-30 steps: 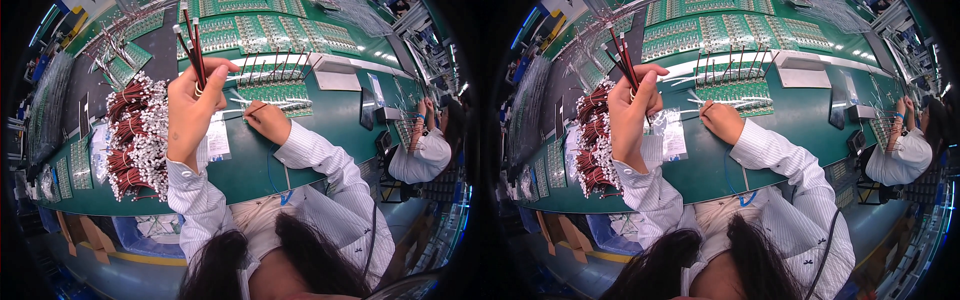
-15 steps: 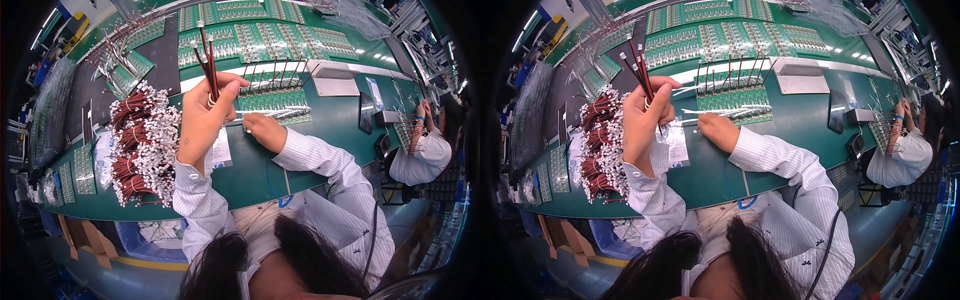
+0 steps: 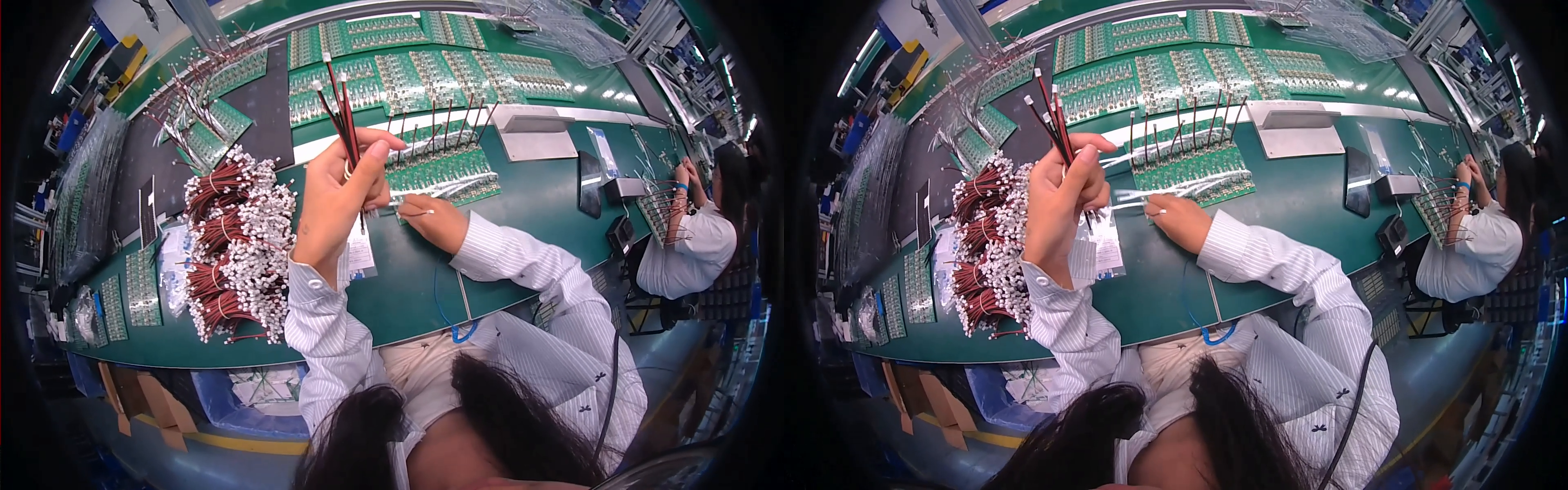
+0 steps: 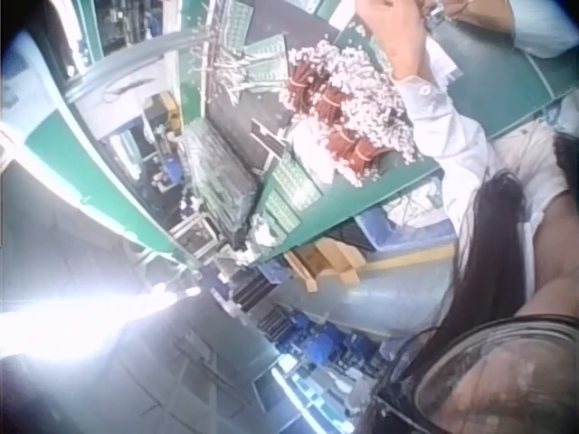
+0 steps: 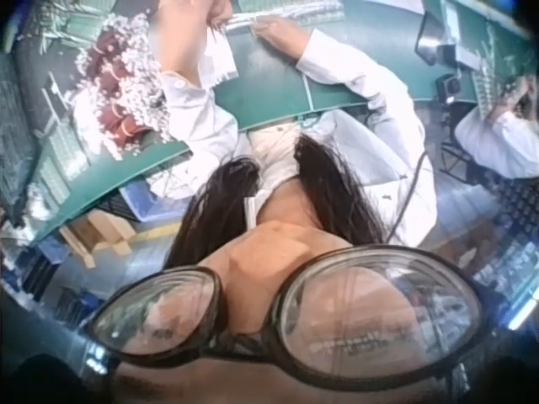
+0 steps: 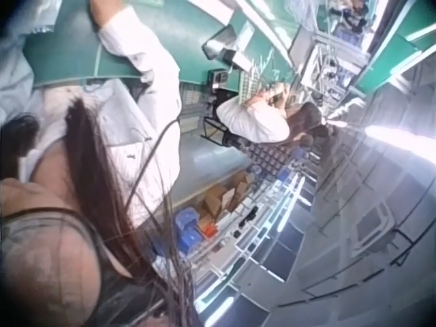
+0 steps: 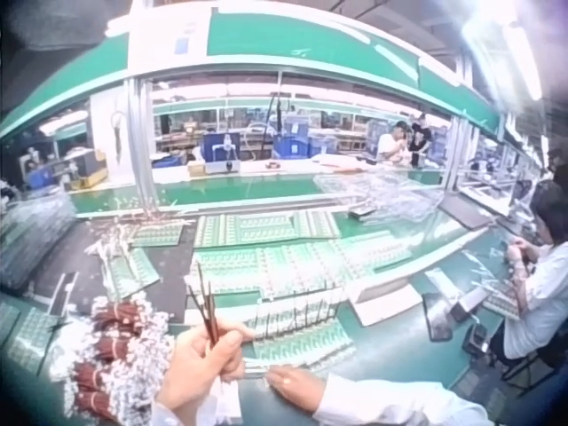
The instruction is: The person assembles electrical connectors and wire harnesses onto a printed circuit board by hand.
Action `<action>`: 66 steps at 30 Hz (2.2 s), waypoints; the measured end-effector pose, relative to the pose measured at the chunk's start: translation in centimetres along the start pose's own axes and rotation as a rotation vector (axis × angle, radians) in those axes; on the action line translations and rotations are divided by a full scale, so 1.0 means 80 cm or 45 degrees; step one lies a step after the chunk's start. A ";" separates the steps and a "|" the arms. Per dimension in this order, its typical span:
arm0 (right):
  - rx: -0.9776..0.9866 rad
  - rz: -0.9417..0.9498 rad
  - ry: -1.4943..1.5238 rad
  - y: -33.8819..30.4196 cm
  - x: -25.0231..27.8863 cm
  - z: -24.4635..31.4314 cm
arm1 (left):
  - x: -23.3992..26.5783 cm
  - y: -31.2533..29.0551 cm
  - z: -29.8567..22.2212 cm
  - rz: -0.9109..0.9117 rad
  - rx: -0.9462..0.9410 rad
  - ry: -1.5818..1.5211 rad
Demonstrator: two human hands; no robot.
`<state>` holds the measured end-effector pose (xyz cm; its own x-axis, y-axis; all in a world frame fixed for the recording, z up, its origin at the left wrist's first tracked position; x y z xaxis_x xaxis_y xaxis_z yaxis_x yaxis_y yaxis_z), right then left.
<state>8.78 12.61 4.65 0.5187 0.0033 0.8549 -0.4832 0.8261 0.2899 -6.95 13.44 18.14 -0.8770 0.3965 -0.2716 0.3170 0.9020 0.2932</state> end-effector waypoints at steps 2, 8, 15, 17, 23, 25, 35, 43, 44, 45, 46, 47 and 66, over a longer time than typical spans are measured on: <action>-0.083 0.036 0.186 -0.010 0.016 0.001 | -0.006 0.006 0.001 0.059 0.102 -0.248; -0.055 0.354 0.200 0.002 0.148 0.060 | -0.007 0.000 0.011 0.143 0.170 -0.433; -0.309 -0.370 0.817 0.031 0.187 0.063 | -0.031 -0.001 0.029 0.292 0.367 -0.390; -0.277 -0.342 1.044 0.036 0.184 0.057 | -0.036 -0.003 0.031 0.393 0.395 -0.161; -0.231 -0.505 1.025 0.035 0.185 0.051 | -0.032 -0.004 0.032 0.446 0.399 -0.271; -0.220 -0.510 1.019 0.035 0.187 0.052 | -0.032 -0.004 0.031 0.434 0.398 -0.281; -0.292 -0.677 1.179 0.032 0.191 0.050 | -0.029 -0.006 0.033 0.497 0.395 -0.239; -0.130 -1.092 1.425 0.013 0.217 0.051 | -0.030 -0.008 0.028 0.298 0.304 -0.148; -0.089 -1.126 1.420 0.011 0.218 0.051 | -0.028 -0.008 0.027 0.269 0.249 -0.149; -0.086 -1.119 1.425 0.010 0.218 0.050 | -0.027 -0.008 0.026 0.235 0.197 -0.150; -0.049 -1.124 1.491 0.009 0.217 0.049 | -0.025 -0.009 0.027 0.195 0.163 -0.142; -0.013 -1.125 1.560 0.008 0.216 0.047 | -0.026 -0.009 0.025 0.181 0.162 -0.138; -0.223 -0.762 1.636 -0.010 0.161 0.041 | -0.018 -0.001 0.023 -0.331 -0.189 -0.338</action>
<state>13.57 10.16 16.84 0.9234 0.0570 -0.3795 0.0754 0.9427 0.3249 -5.02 13.09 16.81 -0.7909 0.2059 -0.5762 0.0239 0.9514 0.3071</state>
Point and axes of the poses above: each hand's wrist, its own y-axis towards the middle knuckle, its own x-axis out of the back of the hand, z = x × y, the point moved 1 cm from there along y, towards the middle knuckle, and after that the axes turned 7 degrees about -x, right-handed, at the moved point
